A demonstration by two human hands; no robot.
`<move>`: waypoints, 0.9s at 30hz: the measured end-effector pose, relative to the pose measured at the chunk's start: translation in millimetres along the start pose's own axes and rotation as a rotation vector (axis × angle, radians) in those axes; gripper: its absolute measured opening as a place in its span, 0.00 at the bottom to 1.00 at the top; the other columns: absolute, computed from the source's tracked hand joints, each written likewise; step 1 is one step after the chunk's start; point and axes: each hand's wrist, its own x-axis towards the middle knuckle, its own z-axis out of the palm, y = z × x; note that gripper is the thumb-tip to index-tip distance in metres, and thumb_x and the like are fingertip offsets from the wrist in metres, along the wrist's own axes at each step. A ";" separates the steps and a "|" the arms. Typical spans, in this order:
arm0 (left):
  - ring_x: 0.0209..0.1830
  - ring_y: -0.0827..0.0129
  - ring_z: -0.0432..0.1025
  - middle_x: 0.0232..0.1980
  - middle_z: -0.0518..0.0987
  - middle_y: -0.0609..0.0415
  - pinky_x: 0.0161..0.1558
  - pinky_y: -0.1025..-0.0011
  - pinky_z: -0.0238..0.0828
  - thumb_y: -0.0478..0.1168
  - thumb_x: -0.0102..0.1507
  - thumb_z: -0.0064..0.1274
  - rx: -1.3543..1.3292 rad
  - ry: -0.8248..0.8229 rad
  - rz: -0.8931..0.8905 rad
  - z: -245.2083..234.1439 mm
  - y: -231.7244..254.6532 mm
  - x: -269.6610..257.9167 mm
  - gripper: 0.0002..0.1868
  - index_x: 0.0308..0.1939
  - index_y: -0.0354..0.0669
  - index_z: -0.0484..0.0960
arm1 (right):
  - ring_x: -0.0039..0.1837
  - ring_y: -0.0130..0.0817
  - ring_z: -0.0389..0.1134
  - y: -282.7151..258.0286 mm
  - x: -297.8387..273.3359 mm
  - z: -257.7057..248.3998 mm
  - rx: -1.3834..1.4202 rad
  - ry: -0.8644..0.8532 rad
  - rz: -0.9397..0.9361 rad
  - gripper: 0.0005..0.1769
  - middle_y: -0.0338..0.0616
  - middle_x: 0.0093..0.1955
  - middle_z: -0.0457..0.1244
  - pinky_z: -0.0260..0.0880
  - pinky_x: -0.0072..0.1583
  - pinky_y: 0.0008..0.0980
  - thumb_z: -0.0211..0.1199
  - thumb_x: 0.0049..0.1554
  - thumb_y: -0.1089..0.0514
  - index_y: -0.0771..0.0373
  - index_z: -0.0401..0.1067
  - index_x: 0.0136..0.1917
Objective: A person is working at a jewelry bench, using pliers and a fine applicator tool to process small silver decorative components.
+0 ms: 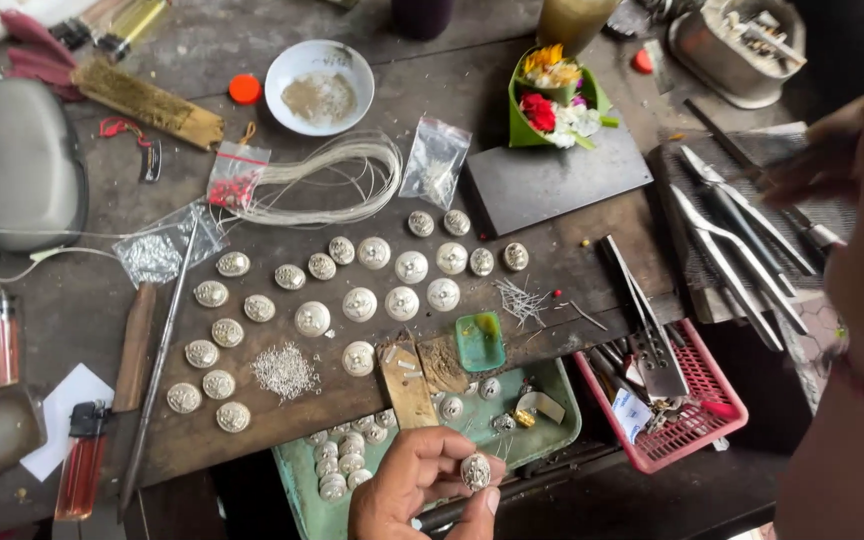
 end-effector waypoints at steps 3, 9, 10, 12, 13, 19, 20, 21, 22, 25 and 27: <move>0.22 0.83 0.79 0.22 0.87 0.60 0.29 0.85 0.77 0.34 0.42 0.54 -0.024 0.038 -0.055 0.7 1.0 2.0 0.11 0.29 0.48 0.78 | 0.40 0.36 0.67 -27.2 -99.8 7.6 0.219 -0.325 -0.477 0.15 0.48 0.44 0.59 0.68 0.39 0.23 0.44 0.63 0.45 0.58 0.50 0.53; 0.22 0.80 0.77 0.22 0.86 0.56 0.29 0.84 0.77 0.33 0.41 0.56 -0.076 0.061 -0.079 1.6 -2.2 3.6 0.12 0.30 0.44 0.78 | 0.45 0.30 0.70 -7.3 -127.2 26.5 -0.048 -0.561 -0.930 0.06 0.48 0.43 0.64 0.72 0.44 0.15 0.48 0.53 0.69 0.71 0.56 0.46; 0.22 0.79 0.78 0.22 0.86 0.55 0.31 0.84 0.78 0.32 0.42 0.55 -0.099 0.040 -0.062 0.8 -1.9 4.1 0.12 0.30 0.43 0.78 | 0.46 0.30 0.69 -7.4 -131.4 28.1 -0.126 -0.515 -0.922 0.07 0.45 0.44 0.64 0.69 0.47 0.19 0.49 0.53 0.68 0.68 0.57 0.46; 0.23 0.78 0.79 0.23 0.86 0.53 0.32 0.84 0.79 0.31 0.43 0.55 -0.122 0.024 -0.048 -1.9 -0.9 5.4 0.12 0.31 0.43 0.77 | 0.47 0.29 0.68 -8.4 -136.2 30.9 -0.203 -0.474 -0.914 0.08 0.41 0.45 0.63 0.66 0.51 0.23 0.51 0.53 0.67 0.65 0.58 0.47; 0.25 0.78 0.80 0.24 0.86 0.55 0.34 0.82 0.80 0.34 0.45 0.55 -0.110 -0.014 -0.071 -4.0 -0.2 6.2 0.12 0.33 0.44 0.77 | 0.46 0.30 0.68 -9.4 -136.8 32.2 -0.203 -0.494 -0.926 0.07 0.43 0.44 0.63 0.66 0.50 0.22 0.53 0.52 0.66 0.66 0.59 0.45; 0.28 0.75 0.85 0.25 0.89 0.55 0.37 0.82 0.78 0.38 0.45 0.58 -0.134 -0.099 -0.235 -12.7 -5.1 11.5 0.14 0.34 0.49 0.77 | 0.41 0.31 0.67 -7.4 -142.1 43.9 -0.155 -0.571 -0.906 0.04 0.44 0.40 0.62 0.68 0.47 0.23 0.54 0.49 0.66 0.69 0.65 0.40; 0.28 0.75 0.86 0.26 0.90 0.56 0.37 0.83 0.77 0.38 0.45 0.59 -0.124 -0.121 -0.283 -14.4 -7.2 11.5 0.14 0.35 0.50 0.78 | 0.41 0.31 0.69 -2.6 -145.9 44.1 -0.169 -0.471 -0.881 0.04 0.42 0.41 0.63 0.67 0.46 0.22 0.56 0.48 0.65 0.69 0.66 0.38; 0.28 0.75 0.86 0.26 0.90 0.56 0.37 0.83 0.77 0.38 0.45 0.59 -0.126 -0.116 -0.290 -16.2 -8.5 11.8 0.14 0.35 0.50 0.78 | 0.41 0.31 0.69 2.7 -147.0 48.5 -0.171 -0.479 -0.880 0.04 0.42 0.41 0.63 0.67 0.46 0.22 0.56 0.48 0.65 0.69 0.66 0.38; 0.29 0.75 0.86 0.27 0.90 0.56 0.38 0.83 0.76 0.38 0.46 0.60 -0.130 -0.142 -0.322 -18.0 -9.6 12.5 0.14 0.35 0.51 0.78 | 0.39 0.37 0.68 7.9 -148.0 52.9 -0.034 -0.395 -0.905 0.03 0.48 0.39 0.61 0.70 0.43 0.26 0.57 0.46 0.68 0.70 0.64 0.34; 0.30 0.75 0.87 0.27 0.91 0.55 0.39 0.84 0.78 0.38 0.45 0.63 -0.134 -0.163 -0.464 -20.0 -11.1 14.5 0.15 0.35 0.51 0.79 | 0.38 0.43 0.67 13.8 -151.3 60.7 0.073 -0.304 -0.909 0.05 0.52 0.36 0.60 0.72 0.41 0.30 0.58 0.44 0.71 0.73 0.62 0.31; 0.30 0.75 0.87 0.27 0.92 0.55 0.39 0.85 0.80 0.39 0.44 0.64 -0.139 -0.160 -0.570 -22.1 -15.6 15.9 0.16 0.35 0.51 0.80 | 0.38 0.43 0.67 13.1 -151.7 64.7 0.042 -0.298 -0.901 0.04 0.50 0.36 0.60 0.70 0.42 0.29 0.57 0.45 0.71 0.75 0.63 0.34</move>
